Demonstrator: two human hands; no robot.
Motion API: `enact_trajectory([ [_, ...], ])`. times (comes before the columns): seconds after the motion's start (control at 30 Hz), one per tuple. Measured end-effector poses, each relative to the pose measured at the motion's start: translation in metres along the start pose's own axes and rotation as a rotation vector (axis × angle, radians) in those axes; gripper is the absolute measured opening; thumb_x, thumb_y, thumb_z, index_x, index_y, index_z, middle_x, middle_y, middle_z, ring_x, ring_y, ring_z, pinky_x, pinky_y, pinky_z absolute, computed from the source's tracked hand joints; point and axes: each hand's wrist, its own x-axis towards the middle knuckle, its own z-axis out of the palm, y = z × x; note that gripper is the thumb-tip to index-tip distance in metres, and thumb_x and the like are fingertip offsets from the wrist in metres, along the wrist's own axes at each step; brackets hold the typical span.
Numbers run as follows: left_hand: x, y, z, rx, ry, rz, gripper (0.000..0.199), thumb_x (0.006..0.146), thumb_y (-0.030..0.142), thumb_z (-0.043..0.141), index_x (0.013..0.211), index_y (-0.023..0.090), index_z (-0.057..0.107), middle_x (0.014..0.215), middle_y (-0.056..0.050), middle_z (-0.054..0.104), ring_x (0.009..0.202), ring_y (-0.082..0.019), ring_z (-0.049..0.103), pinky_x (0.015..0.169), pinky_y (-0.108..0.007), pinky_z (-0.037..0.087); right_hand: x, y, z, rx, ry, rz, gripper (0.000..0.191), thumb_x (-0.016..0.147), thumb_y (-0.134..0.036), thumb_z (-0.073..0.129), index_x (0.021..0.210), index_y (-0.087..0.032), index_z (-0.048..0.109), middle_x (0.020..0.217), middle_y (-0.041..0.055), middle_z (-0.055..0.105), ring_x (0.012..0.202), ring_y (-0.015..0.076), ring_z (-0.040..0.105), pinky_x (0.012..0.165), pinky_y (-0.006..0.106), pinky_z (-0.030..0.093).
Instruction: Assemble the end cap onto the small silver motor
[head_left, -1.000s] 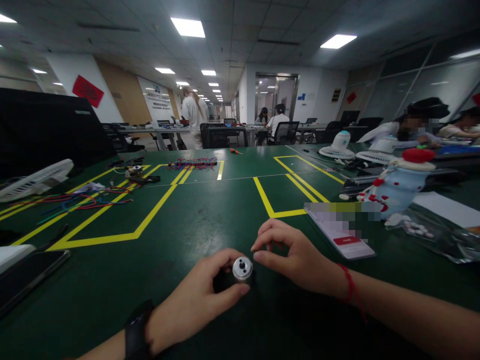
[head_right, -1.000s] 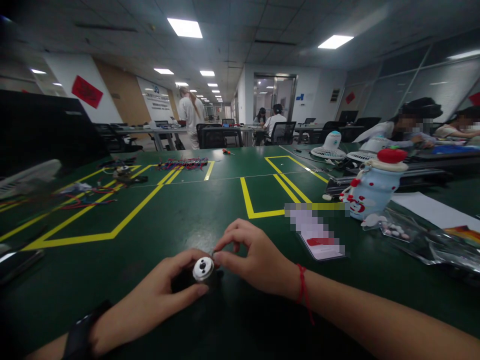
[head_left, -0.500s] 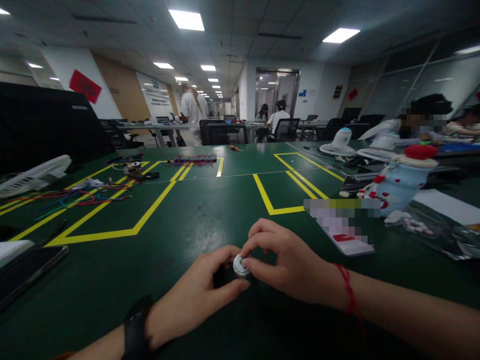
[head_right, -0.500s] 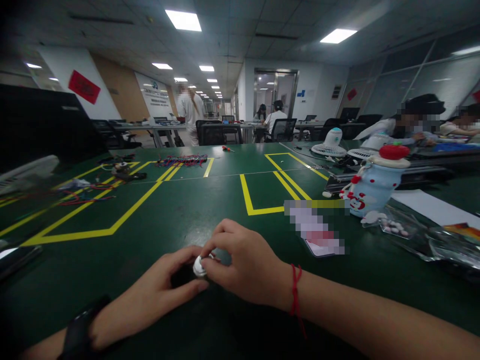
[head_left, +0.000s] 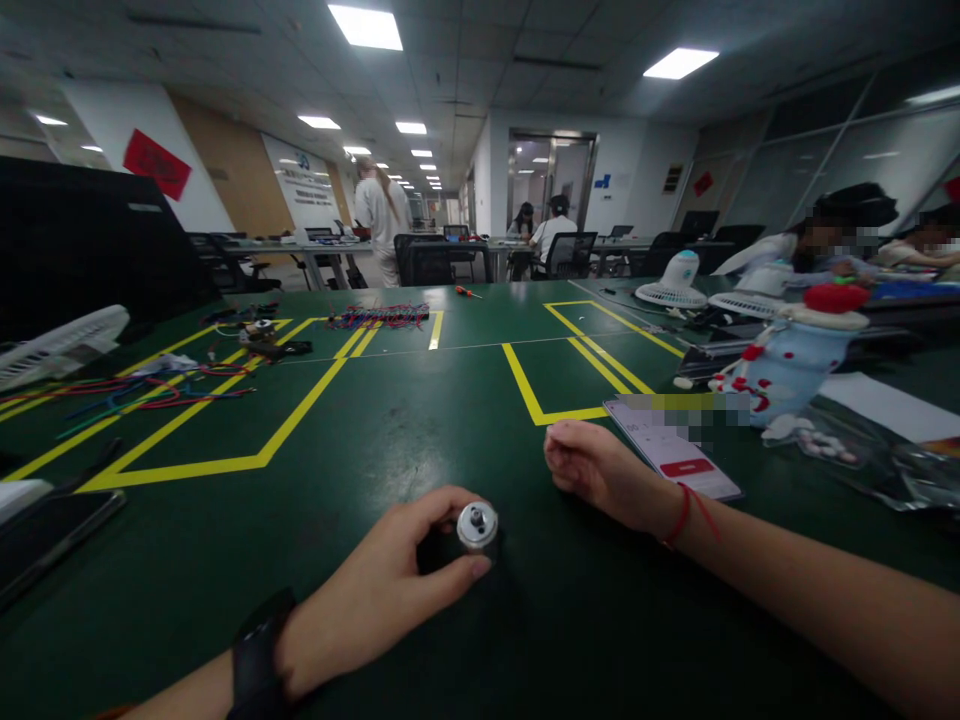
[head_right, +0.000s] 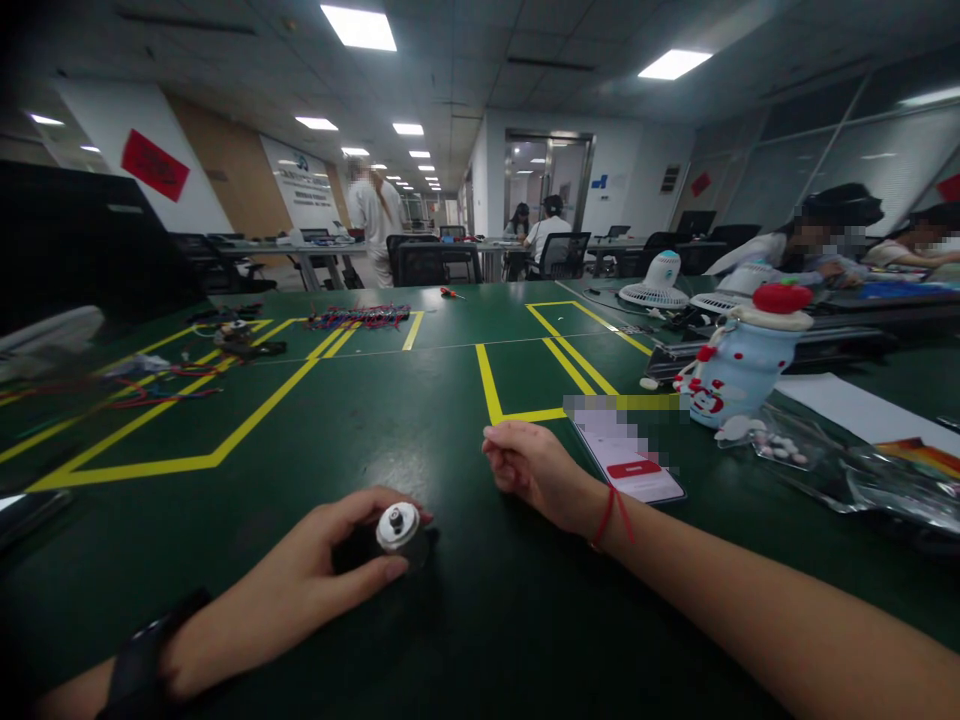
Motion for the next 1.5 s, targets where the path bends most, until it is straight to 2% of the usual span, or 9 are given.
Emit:
enact_trajectory([
  [0.13, 0.001, 0.000, 0.000, 0.003, 0.001, 0.016, 0.025, 0.086, 0.020, 0.061, 0.109, 0.026, 0.057, 0.105, 0.001, 0.065, 0.097, -0.019, 0.060, 0.085, -0.029, 0.046, -0.002, -0.001, 0.006, -0.054, -0.007, 0.001, 0.020, 0.080, -0.032, 0.062, 0.071, -0.015, 0.054, 0.061, -0.0047, 0.045, 0.048, 0.0054, 0.033, 0.046, 0.022, 0.022],
  [0.47, 0.001, -0.001, 0.001, 0.016, 0.010, 0.027, 0.023, 0.085, 0.021, 0.061, 0.108, 0.025, 0.057, 0.101, 0.001, 0.066, 0.092, -0.020, 0.060, 0.081, -0.029, 0.047, -0.010, 0.005, 0.028, -0.643, -0.119, -0.113, 0.019, 0.082, -0.033, 0.061, 0.083, -0.013, 0.063, 0.066, -0.0017, 0.053, 0.058, 0.0089, 0.044, 0.052, 0.022, 0.033],
  [0.6, 0.002, -0.002, 0.001, 0.041, 0.016, 0.028, 0.019, 0.085, 0.024, 0.062, 0.104, 0.024, 0.058, 0.097, 0.001, 0.065, 0.091, -0.020, 0.059, 0.081, -0.030, 0.046, -0.014, 0.003, 0.042, -0.695, -0.071, -0.274, 0.028, 0.079, -0.036, 0.065, 0.101, -0.019, 0.064, 0.088, 0.0010, 0.055, 0.066, 0.0090, 0.047, 0.057, 0.022, 0.038],
  [0.73, 0.002, -0.004, 0.002, 0.063, 0.029, 0.028, 0.019, 0.085, 0.027, 0.062, 0.104, 0.024, 0.058, 0.092, 0.001, 0.064, 0.093, -0.021, 0.058, 0.082, -0.031, 0.046, -0.017, 0.001, 0.057, -0.751, -0.087, -0.412, 0.017, 0.078, -0.034, 0.068, 0.089, -0.020, 0.067, 0.098, 0.0017, 0.051, 0.070, 0.0086, 0.047, 0.061, 0.022, 0.040],
  [0.87, 0.003, -0.003, 0.001, 0.051, 0.020, 0.028, 0.018, 0.085, 0.024, 0.062, 0.103, 0.023, 0.058, 0.095, 0.001, 0.064, 0.091, -0.021, 0.059, 0.081, -0.030, 0.046, -0.017, -0.006, 0.045, -0.734, -0.056, -0.447, 0.016, 0.082, -0.034, 0.064, 0.089, -0.019, 0.066, 0.091, 0.0019, 0.053, 0.072, 0.0106, 0.049, 0.063, 0.023, 0.041],
  [1.03, 0.002, -0.001, -0.001, -0.012, -0.012, 0.030, 0.022, 0.086, 0.019, 0.061, 0.107, 0.025, 0.057, 0.100, 0.003, 0.065, 0.091, -0.018, 0.060, 0.080, -0.027, 0.046, -0.020, -0.007, 0.018, -0.973, -0.320, -0.413, 0.013, 0.077, -0.028, 0.069, 0.088, -0.021, 0.071, 0.099, 0.0033, 0.054, 0.090, 0.0159, 0.054, 0.083, 0.031, 0.043],
  [1.2, 0.001, -0.003, -0.001, -0.025, -0.003, 0.021, 0.028, 0.085, 0.019, 0.062, 0.112, 0.025, 0.056, 0.103, 0.003, 0.065, 0.095, -0.018, 0.060, 0.083, -0.027, 0.045, -0.024, -0.002, 0.015, -1.091, -0.349, -0.425, 0.015, 0.076, -0.025, 0.070, 0.090, -0.024, 0.073, 0.102, 0.0043, 0.053, 0.095, 0.0186, 0.052, 0.087, 0.036, 0.041],
  [1.37, 0.001, -0.003, -0.001, -0.015, -0.004, 0.009, 0.026, 0.086, 0.022, 0.062, 0.111, 0.025, 0.057, 0.104, 0.002, 0.065, 0.096, -0.019, 0.060, 0.083, -0.028, 0.046, -0.021, -0.002, 0.011, -0.843, -0.299, -0.348, 0.022, 0.074, -0.028, 0.071, 0.095, -0.022, 0.071, 0.103, 0.0042, 0.053, 0.089, 0.0163, 0.052, 0.081, 0.032, 0.042],
  [1.5, 0.000, -0.002, -0.002, -0.006, -0.007, 0.002, 0.025, 0.087, 0.023, 0.061, 0.112, 0.025, 0.057, 0.108, 0.001, 0.065, 0.098, -0.020, 0.059, 0.086, -0.030, 0.045, -0.007, 0.000, -0.007, -0.195, -0.025, -0.135, 0.020, 0.080, -0.030, 0.065, 0.095, -0.017, 0.068, 0.093, 0.0038, 0.057, 0.074, 0.0120, 0.051, 0.067, 0.026, 0.040],
])
